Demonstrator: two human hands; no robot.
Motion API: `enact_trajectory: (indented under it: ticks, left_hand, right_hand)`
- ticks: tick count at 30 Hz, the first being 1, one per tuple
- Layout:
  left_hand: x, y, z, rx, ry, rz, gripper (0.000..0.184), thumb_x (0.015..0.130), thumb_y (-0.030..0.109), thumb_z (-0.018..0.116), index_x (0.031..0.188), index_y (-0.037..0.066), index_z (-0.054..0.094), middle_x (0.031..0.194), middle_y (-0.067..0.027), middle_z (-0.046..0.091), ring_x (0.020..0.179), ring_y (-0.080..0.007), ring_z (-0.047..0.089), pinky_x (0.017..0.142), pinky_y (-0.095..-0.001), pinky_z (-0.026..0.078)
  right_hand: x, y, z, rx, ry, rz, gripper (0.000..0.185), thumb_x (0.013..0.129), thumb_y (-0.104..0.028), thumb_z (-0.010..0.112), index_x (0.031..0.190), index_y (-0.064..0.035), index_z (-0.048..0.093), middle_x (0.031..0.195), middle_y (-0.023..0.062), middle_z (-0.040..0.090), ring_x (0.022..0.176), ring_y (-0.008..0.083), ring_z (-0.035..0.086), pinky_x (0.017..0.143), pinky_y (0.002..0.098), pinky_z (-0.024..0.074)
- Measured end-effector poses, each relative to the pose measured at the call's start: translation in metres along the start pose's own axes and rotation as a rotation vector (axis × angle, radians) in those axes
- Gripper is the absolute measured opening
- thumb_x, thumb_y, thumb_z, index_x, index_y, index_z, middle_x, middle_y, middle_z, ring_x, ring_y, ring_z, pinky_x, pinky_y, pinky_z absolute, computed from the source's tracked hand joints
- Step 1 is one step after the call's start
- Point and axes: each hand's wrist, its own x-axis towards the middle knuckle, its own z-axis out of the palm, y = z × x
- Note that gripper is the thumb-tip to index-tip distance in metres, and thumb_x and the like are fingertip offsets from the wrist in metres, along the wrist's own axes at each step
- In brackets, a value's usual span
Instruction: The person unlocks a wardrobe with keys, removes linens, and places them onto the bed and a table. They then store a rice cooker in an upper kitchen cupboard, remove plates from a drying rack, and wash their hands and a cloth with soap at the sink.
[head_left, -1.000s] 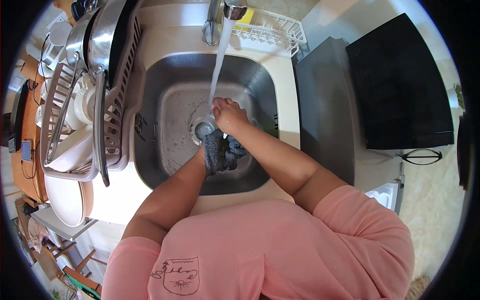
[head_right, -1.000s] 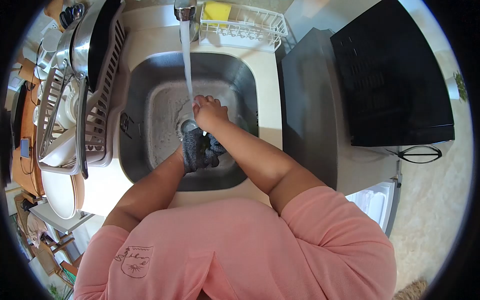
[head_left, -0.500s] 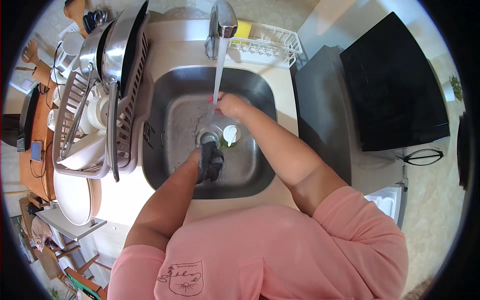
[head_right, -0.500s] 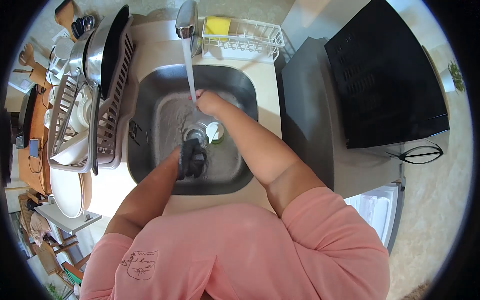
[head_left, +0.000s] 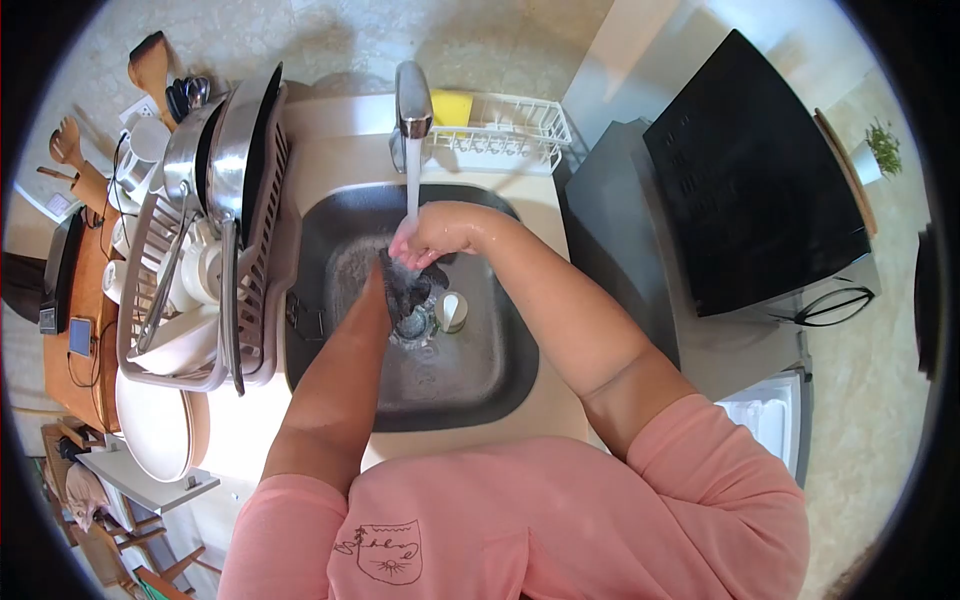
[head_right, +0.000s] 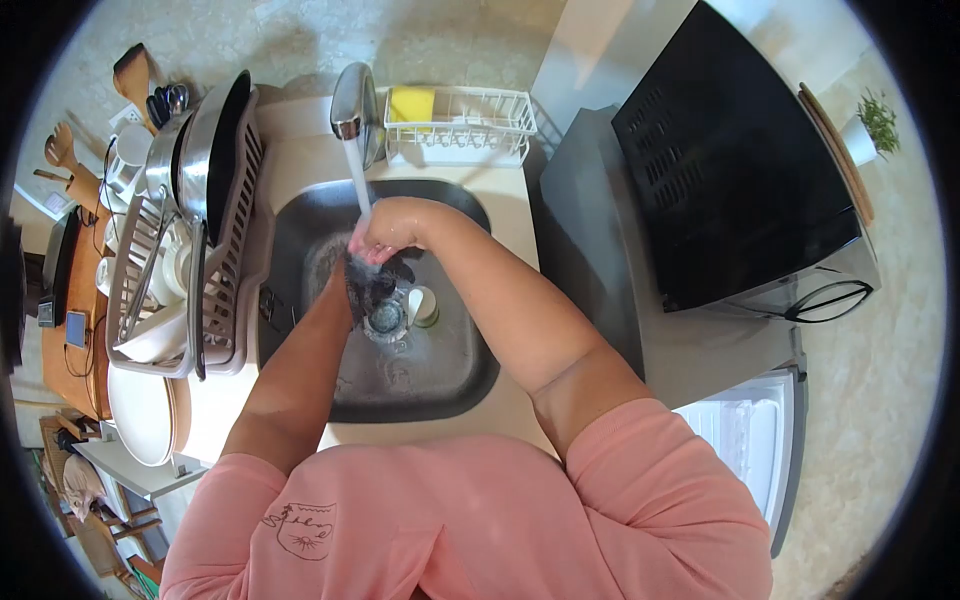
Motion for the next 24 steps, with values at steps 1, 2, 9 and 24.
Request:
enact_trajectory:
  ticks: [1,2,9,24]
  left_hand:
    - [-0.001,0.002,0.006,0.008,-0.005,0.001,0.021,0.094,0.033,0.051,0.083,0.015,0.053,0.062,0.0023,0.049,0.046,-0.0103,0.047,0.04,-0.0246,0.039]
    - [-0.001,0.004,0.01,0.014,-0.009,0.003,0.021,0.094,0.033,0.051,0.084,0.015,0.053,0.063,0.0022,0.05,0.045,-0.0104,0.046,0.04,-0.0247,0.04]
    - [-0.003,0.012,0.026,0.036,-0.013,0.128,0.016,0.092,0.029,0.052,0.09,0.014,0.056,0.071,0.0007,0.054,0.054,-0.0121,0.05,0.048,-0.0262,0.043]
    - [-0.063,-0.017,-0.003,1.856,-0.101,0.803,0.026,0.072,0.024,0.063,0.096,0.015,0.061,0.097,-0.0064,0.062,0.096,-0.0273,0.059,0.082,-0.0368,0.046]
  right_hand:
    - [-0.001,-0.005,-0.003,-0.004,0.006,-0.004,0.025,0.088,-0.006,0.059,0.11,0.0032,0.063,0.098,0.0122,0.065,0.088,0.0192,0.064,0.082,0.0282,0.0539]
    - [0.002,-0.007,-0.008,0.033,0.115,-0.023,0.024,0.088,-0.007,0.059,0.109,0.0029,0.064,0.097,0.0117,0.065,0.087,0.0189,0.064,0.082,0.0277,0.0538]
    - [-0.001,-0.01,-0.005,0.03,-0.114,-0.015,0.024,0.088,-0.01,0.059,0.108,0.0031,0.064,0.097,0.0111,0.066,0.084,0.0172,0.064,0.077,0.0265,0.0532]
    - [-0.024,-0.003,0.029,0.196,0.057,-0.149,0.03,0.094,-0.019,0.053,0.112,0.0031,0.063,0.098,0.011,0.064,0.086,0.0165,0.063,0.079,0.0261,0.0515]
